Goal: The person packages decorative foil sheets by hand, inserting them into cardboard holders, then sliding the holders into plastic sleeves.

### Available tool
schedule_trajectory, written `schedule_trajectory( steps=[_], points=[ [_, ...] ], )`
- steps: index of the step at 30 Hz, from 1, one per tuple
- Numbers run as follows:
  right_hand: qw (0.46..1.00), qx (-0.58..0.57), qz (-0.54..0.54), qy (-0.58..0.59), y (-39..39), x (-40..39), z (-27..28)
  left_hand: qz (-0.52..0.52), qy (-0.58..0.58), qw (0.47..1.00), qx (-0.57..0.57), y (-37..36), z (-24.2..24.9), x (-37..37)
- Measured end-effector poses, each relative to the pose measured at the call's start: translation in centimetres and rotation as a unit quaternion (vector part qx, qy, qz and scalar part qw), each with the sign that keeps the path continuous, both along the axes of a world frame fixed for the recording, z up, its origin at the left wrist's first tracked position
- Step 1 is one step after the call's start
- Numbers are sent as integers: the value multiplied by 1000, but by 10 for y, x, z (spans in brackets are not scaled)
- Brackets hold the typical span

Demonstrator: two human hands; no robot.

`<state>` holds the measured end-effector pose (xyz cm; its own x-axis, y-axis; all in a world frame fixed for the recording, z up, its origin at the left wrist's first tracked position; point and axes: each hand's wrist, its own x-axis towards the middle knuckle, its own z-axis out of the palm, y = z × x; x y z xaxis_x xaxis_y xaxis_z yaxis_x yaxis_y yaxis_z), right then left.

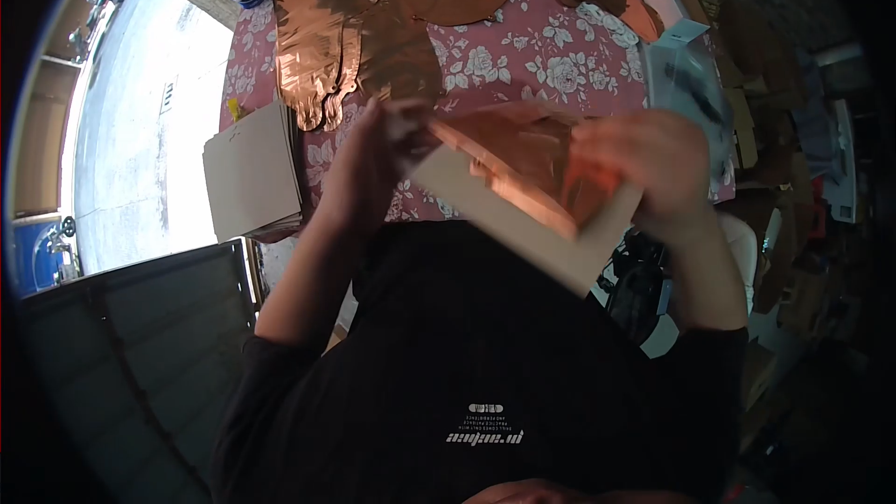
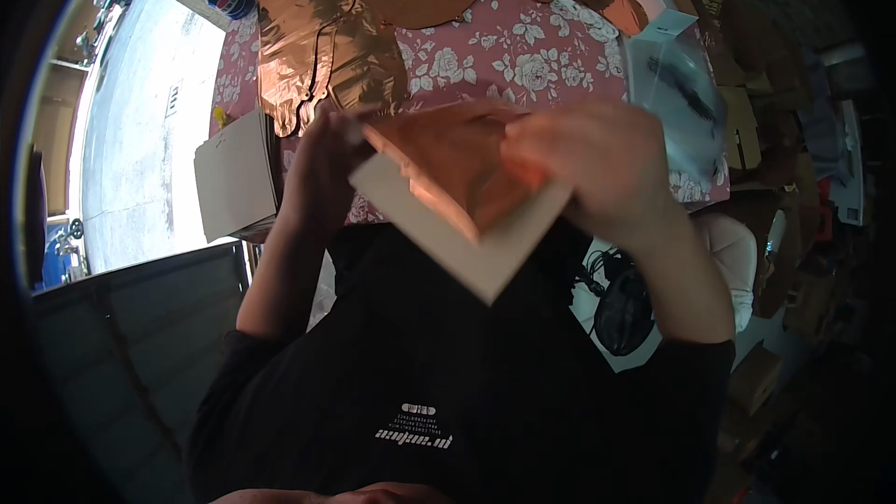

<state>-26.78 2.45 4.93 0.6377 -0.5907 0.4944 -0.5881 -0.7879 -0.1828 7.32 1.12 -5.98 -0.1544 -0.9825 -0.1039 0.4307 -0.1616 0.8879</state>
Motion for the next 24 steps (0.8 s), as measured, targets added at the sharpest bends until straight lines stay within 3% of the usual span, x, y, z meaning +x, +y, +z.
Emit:
schedule_trajectory(
  steps=[1, 2, 3, 4, 6, 8, 10, 11, 14, 15, 18, 20, 21, 22, 23, 24],
  points=[
    [999, -44, 24, 2, 10, 4, -7, -110, 52, 981, 151, -1, 20, -7],
    [995, -88, 47, 4, 16, 9, -15, -216, 102, 925, 295, -4, 31, -12],
    [995, -87, 47, 3, 18, 12, -23, -235, 177, 895, 337, -12, -4, -9],
    [992, -99, 75, -2, 20, 13, -31, -235, 176, 894, 338, -10, -4, -15],
    [989, -110, 100, -7, 23, 12, -44, -319, 105, 927, 165, -8, 0, -34],
    [987, -132, 97, -11, 23, 4, -53, -320, 37, 927, 190, -8, 12, -43],
    [989, -127, 79, -4, 26, -3, -60, -347, -9, 926, 151, -4, 17, -51],
    [989, -137, 55, -8, 28, -4, -65, -336, -91, 933, 90, -5, 12, -51],
    [991, -132, 6, 6, 34, -9, -76, -315, -128, 934, 107, 0, 18, -51],
    [994, -106, -30, 17, 36, -9, -75, -290, -68, 948, 110, 3, 16, -53],
    [995, -56, -77, 39, 46, -18, -86, -233, -82, 966, 81, 6, 19, -52],
    [956, 56, -170, -232, 60, -20, -102, -216, -109, 967, 78, 7, 18, -50],
    [956, 56, -172, -232, 65, -18, -108, -200, -138, 967, 74, 7, 18, -50],
    [885, 202, -155, -389, 69, -11, -112, -204, -139, 966, 74, 8, 19, -50],
    [770, 335, -131, -527, 72, -4, -116, -216, -132, 964, 85, 8, 21, -51],
    [615, 450, -99, -640, 75, 1, -121, -230, -126, 960, 96, 9, 22, -53]
  ],
)
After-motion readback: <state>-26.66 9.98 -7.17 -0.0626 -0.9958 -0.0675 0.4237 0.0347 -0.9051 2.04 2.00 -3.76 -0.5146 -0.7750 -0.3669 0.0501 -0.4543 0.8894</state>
